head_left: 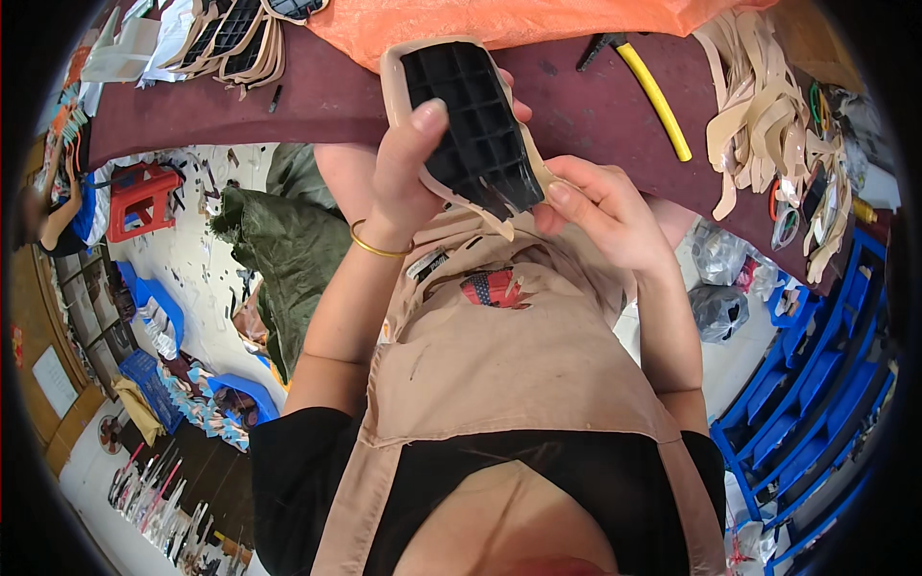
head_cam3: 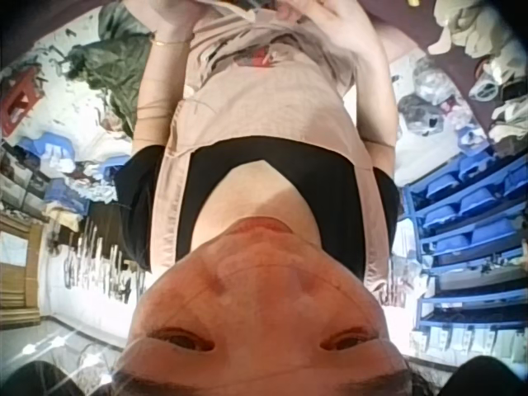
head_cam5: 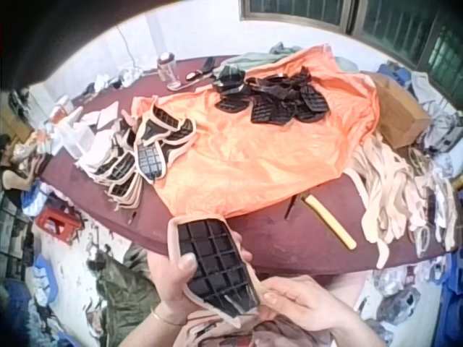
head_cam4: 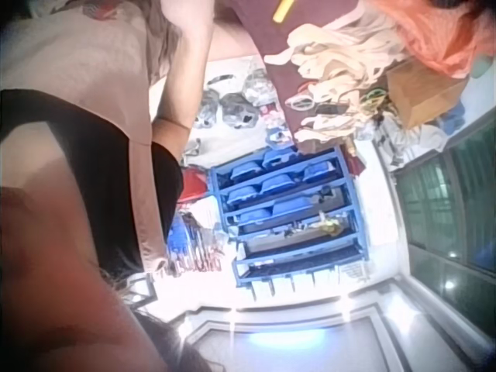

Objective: Assembling shoe sole components by applying adhesive strips and hammering them into place.

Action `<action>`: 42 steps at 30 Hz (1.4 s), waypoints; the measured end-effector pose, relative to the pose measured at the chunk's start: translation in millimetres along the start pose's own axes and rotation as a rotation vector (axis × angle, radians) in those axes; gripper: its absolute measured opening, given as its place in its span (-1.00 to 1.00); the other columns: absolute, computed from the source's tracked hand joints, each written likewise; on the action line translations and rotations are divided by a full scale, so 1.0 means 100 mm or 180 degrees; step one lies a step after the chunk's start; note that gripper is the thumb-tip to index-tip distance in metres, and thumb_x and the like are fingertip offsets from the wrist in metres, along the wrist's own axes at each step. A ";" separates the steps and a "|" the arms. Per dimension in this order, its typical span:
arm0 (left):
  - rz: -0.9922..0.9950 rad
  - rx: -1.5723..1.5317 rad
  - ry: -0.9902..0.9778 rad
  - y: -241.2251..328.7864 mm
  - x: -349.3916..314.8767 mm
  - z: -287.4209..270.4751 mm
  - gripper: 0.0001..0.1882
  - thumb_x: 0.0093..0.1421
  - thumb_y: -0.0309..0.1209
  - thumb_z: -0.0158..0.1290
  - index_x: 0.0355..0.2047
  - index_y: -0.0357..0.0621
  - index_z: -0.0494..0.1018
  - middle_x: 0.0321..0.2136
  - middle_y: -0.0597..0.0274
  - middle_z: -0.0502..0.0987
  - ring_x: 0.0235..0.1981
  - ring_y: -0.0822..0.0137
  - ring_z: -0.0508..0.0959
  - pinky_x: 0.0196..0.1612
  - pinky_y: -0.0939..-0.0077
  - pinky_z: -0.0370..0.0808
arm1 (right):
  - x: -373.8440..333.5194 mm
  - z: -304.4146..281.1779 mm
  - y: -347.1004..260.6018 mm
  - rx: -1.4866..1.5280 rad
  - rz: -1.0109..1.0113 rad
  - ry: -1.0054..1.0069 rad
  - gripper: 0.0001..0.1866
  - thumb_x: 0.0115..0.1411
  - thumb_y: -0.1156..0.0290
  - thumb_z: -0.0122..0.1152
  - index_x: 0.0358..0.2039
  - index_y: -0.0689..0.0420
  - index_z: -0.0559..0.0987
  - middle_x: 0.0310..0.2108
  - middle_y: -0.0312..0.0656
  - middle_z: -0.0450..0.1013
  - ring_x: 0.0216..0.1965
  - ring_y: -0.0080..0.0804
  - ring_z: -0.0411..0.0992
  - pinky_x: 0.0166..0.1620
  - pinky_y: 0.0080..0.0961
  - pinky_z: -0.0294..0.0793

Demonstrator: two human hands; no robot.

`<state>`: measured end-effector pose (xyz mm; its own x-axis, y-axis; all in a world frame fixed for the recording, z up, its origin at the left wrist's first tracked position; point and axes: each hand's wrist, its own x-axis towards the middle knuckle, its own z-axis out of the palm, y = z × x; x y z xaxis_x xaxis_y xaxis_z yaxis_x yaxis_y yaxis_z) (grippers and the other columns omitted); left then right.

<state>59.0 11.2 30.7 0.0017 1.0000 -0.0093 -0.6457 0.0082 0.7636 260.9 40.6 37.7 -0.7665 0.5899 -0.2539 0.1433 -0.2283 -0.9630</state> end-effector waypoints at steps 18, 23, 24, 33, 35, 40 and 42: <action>-0.0165 -0.0342 -0.0619 0.03 -0.02 0.17 -0.21 -0.07 -0.08 0.09 0.06 -0.38 0.16 -0.16 -0.05 0.38 -0.24 0.24 0.49 -0.18 0.41 0.49 | 0.04 0.26 0.20 0.0781 0.0287 0.0040 -0.74 0.29 0.33 -0.08 -0.39 0.26 0.46 -0.50 -0.35 0.36 -0.43 -0.67 0.28 -0.33 -0.67 0.29; 0.0189 -0.0029 -0.0318 -0.02 0.00 0.17 -0.18 -0.12 -0.06 0.12 0.02 -0.45 0.18 -0.22 -0.12 0.36 -0.28 0.19 0.46 -0.28 0.37 0.50 | 0.03 0.19 0.20 0.0733 0.0371 0.0017 -0.72 0.29 0.32 -0.08 -0.49 0.23 0.41 -0.61 -0.36 0.30 -0.52 -0.66 0.23 -0.40 -0.66 0.26; 0.0343 0.0091 -0.0291 0.00 0.02 0.13 -0.18 -0.11 -0.06 0.11 0.03 -0.44 0.18 -0.21 -0.13 0.36 -0.28 0.19 0.47 -0.27 0.37 0.50 | -0.01 0.19 0.19 0.1086 0.0453 -0.0429 -0.71 0.28 0.33 -0.08 -0.53 0.22 0.40 -0.64 -0.36 0.28 -0.54 -0.66 0.22 -0.41 -0.67 0.25; 0.0414 -0.0228 -0.0656 0.18 0.20 0.00 -0.28 -0.06 -0.09 0.01 -0.02 -0.45 0.23 -0.21 -0.17 0.42 -0.27 0.14 0.53 -0.24 0.30 0.54 | -0.08 0.30 0.33 0.2306 0.0667 -0.0003 -0.50 0.32 0.05 -0.25 -0.65 0.14 0.28 -0.70 -0.28 0.23 -0.61 -0.42 0.23 -0.34 -0.48 0.32; 0.0353 -0.0292 -0.0687 0.13 0.18 0.03 -0.26 -0.07 -0.09 0.03 -0.01 -0.46 0.23 -0.20 -0.17 0.42 -0.26 0.15 0.53 -0.23 0.31 0.54 | 0.01 0.26 0.19 0.2302 0.0559 -0.0083 -0.51 0.32 0.04 -0.22 -0.63 0.14 0.28 -0.70 -0.33 0.20 -0.61 -0.48 0.17 -0.36 -0.52 0.27; 0.0144 -0.0346 -0.0488 0.07 0.13 0.04 -0.27 -0.02 -0.10 -0.01 0.03 -0.45 0.20 -0.15 -0.17 0.41 -0.20 0.11 0.52 -0.16 0.26 0.53 | 0.02 0.43 0.16 0.1772 0.0405 -0.0085 -0.63 0.32 0.19 -0.10 -0.58 0.12 0.32 -0.65 -0.45 0.16 -0.58 -0.68 0.09 -0.45 -0.67 0.14; -0.0237 -0.0755 -0.0461 0.03 0.11 0.00 -0.27 0.03 -0.15 -0.09 0.11 -0.43 0.11 -0.02 -0.27 0.32 -0.04 -0.06 0.44 0.00 0.10 0.44 | -0.05 0.38 0.07 0.1352 0.0623 0.0003 -0.65 0.33 0.17 -0.15 -0.41 0.18 0.42 -0.52 -0.40 0.34 -0.48 -0.69 0.25 -0.38 -0.70 0.27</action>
<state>57.7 22.5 33.0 0.1538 0.9871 0.0456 -0.8003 0.0973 0.5917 242.5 6.5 35.4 -0.7501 0.5048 -0.4272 0.0158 -0.6322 -0.7747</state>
